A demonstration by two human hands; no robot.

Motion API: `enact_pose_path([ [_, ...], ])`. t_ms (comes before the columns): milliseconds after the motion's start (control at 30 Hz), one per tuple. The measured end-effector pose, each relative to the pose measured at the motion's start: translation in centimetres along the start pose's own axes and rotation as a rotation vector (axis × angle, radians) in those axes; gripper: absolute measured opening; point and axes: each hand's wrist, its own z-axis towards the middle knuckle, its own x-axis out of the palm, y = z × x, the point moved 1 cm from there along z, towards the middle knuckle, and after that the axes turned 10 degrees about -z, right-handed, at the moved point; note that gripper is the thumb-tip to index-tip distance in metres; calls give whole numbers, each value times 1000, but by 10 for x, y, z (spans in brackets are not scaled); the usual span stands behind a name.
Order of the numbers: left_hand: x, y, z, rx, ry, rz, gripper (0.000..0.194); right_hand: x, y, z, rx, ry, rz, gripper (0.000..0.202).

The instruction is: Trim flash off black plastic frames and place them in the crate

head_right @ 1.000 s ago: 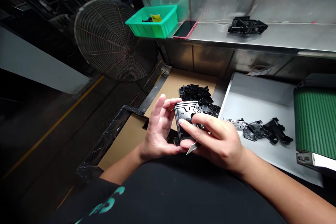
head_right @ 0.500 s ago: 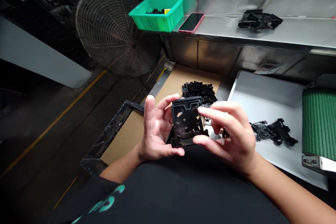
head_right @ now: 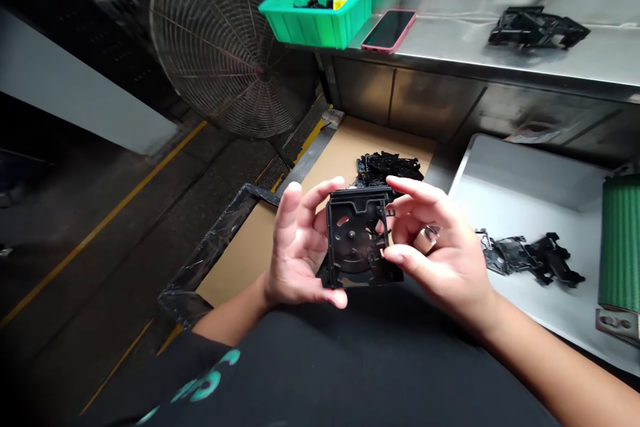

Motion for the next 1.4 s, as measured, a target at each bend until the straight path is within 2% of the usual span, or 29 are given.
enact_pose_path([
  [233,-16,-1,-7,-79,-61,-46,141,17,-1,13,63,54,-29,73],
  [367,-26,-10,-6,-108,-31,-161,119,28,-4,23,85,59,-67,69],
  [467,-38,-9,-6,-225,-16,-234,104,40,-12,31,89,23,-96,65],
  [533,-47,-1,-11,-299,-29,-281,103,50,-20,37,100,-16,-142,62],
  [600,-57,11,-19,-352,-80,-326,106,63,-30,42,104,-24,-197,58],
  [700,-73,27,-32,-428,-238,-339,105,86,-46,53,86,47,-220,54],
  [767,-84,32,-40,-465,-339,-295,102,101,-56,62,89,92,-210,51],
  [833,-98,34,-46,-472,-392,-188,105,115,-65,70,101,120,-217,49],
  [967,-131,48,-64,-485,-432,-18,104,142,-87,82,108,262,-265,53],
  [1067,-161,66,-85,-548,-560,48,97,160,-109,87,185,385,-282,58],
  [1133,-178,70,-96,-598,-644,59,96,167,-120,90,258,400,-276,55],
  [1233,-194,58,-95,-635,-635,-5,100,173,-125,101,334,388,-201,51],
  [1333,-198,30,-71,-673,-510,-97,102,176,-116,115,395,360,-123,52],
  [1400,-197,12,-51,-737,-437,-143,102,175,-106,120,359,328,-135,46],
])
